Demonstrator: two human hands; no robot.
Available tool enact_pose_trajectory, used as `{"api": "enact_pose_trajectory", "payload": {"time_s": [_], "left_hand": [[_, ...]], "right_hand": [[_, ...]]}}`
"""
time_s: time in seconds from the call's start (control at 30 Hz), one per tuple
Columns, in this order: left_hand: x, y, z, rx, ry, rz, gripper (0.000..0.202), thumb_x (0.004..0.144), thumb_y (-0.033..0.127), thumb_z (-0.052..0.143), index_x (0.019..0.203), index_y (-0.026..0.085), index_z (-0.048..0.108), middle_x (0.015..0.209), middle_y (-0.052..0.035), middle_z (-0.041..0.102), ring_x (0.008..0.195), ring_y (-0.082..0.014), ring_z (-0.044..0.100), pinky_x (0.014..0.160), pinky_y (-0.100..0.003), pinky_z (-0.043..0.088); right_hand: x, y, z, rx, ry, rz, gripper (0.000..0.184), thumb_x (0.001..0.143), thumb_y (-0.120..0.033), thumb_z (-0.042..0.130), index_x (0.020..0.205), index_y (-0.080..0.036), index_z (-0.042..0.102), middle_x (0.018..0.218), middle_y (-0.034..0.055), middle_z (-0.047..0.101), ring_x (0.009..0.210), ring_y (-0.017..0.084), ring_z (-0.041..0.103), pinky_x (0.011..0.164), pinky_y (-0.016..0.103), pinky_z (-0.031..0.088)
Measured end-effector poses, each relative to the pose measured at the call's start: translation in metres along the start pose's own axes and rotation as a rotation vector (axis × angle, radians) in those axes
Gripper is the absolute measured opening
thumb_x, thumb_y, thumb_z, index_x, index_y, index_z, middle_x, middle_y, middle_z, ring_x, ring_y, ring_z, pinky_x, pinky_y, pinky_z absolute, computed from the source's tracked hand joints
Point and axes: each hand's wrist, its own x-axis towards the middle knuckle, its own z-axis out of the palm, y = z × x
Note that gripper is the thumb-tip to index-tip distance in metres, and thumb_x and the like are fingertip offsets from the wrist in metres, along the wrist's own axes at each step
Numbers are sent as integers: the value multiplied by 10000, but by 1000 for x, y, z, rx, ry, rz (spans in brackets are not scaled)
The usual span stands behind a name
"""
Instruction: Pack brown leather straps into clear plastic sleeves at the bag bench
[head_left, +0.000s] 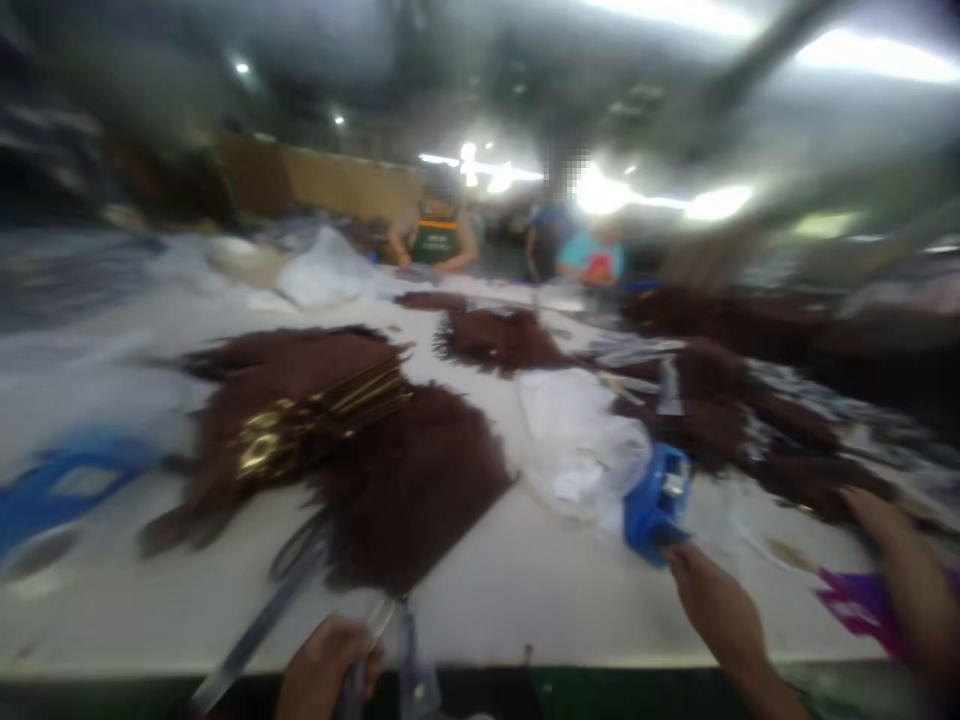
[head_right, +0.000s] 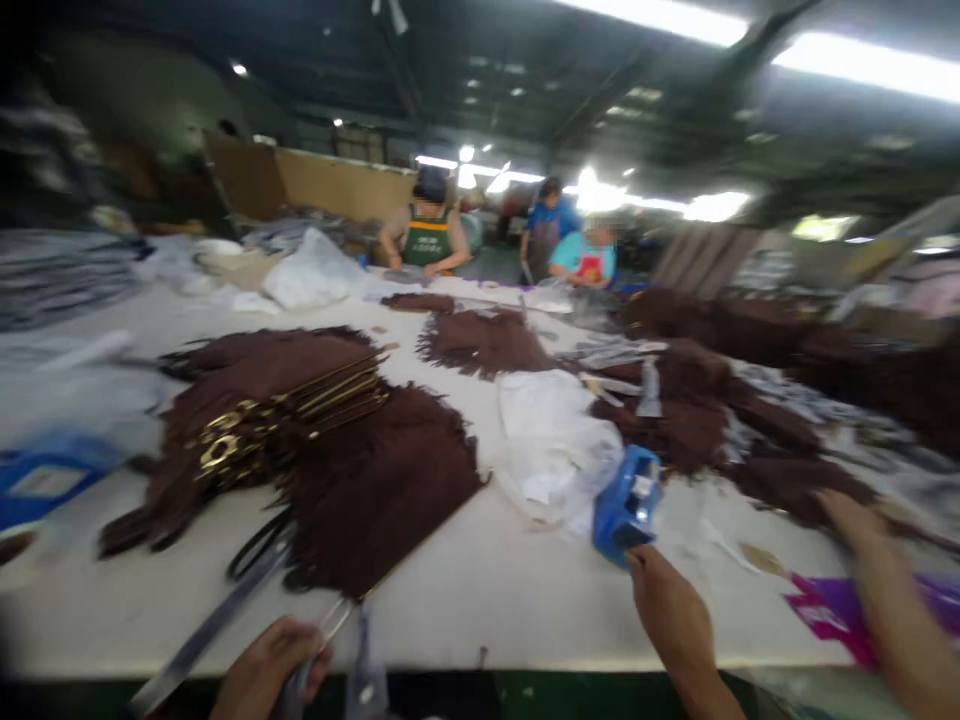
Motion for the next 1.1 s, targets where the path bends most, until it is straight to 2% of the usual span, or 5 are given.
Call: {"api": "enact_pose_trajectory", "payload": {"time_s": [0.1, 0.3, 0.4, 0.53, 1.1], "left_hand": [[9, -11, -8, -150, -115, -28, 163, 649, 244, 676, 686, 185, 528, 556, 12, 654, 479, -127, 580, 446, -212, 432], [8, -19, -10, -175, -17, -39, 114, 670, 213, 622, 728, 172, 532, 596, -15, 669, 473, -133, 593, 434, -220, 443], [6, -19, -7, -176, -20, -25, 96, 680, 205, 612, 742, 165, 551, 556, -6, 650, 463, -129, 587, 449, -221, 451], [8, -20, -10, -176, -22, -35, 92, 693, 222, 610, 746, 160, 566, 519, -5, 639, 439, -125, 568, 450, -223, 444], [10, -25, -15, -145, -99, -38, 103, 708, 213, 582, 780, 143, 603, 531, -43, 678, 431, -125, 560, 450, -207, 396]], "right_hand": [[-17, -53, 36, 183, -240, -153, 289, 782, -484, 534, 949, -256, 597, 698, 23, 633, 647, 235, 610, 652, 352, 441], [-119, -200, 111, 698, -1035, -390, 143, 816, -336, 545, 856, -215, 608, 646, -35, 593, 518, 128, 519, 513, 243, 411], [-147, -237, 136, 760, -1170, -425, 100, 800, -256, 541, 822, -198, 620, 643, -42, 593, 489, 105, 497, 474, 215, 378], [-149, -249, 152, 750, -1147, -457, 78, 782, -212, 544, 778, -192, 619, 603, -48, 580, 473, 105, 494, 457, 206, 364], [-143, -254, 161, 612, -1132, -601, 150, 831, -228, 498, 763, -210, 631, 578, -42, 623, 484, 122, 516, 483, 204, 366]]}}
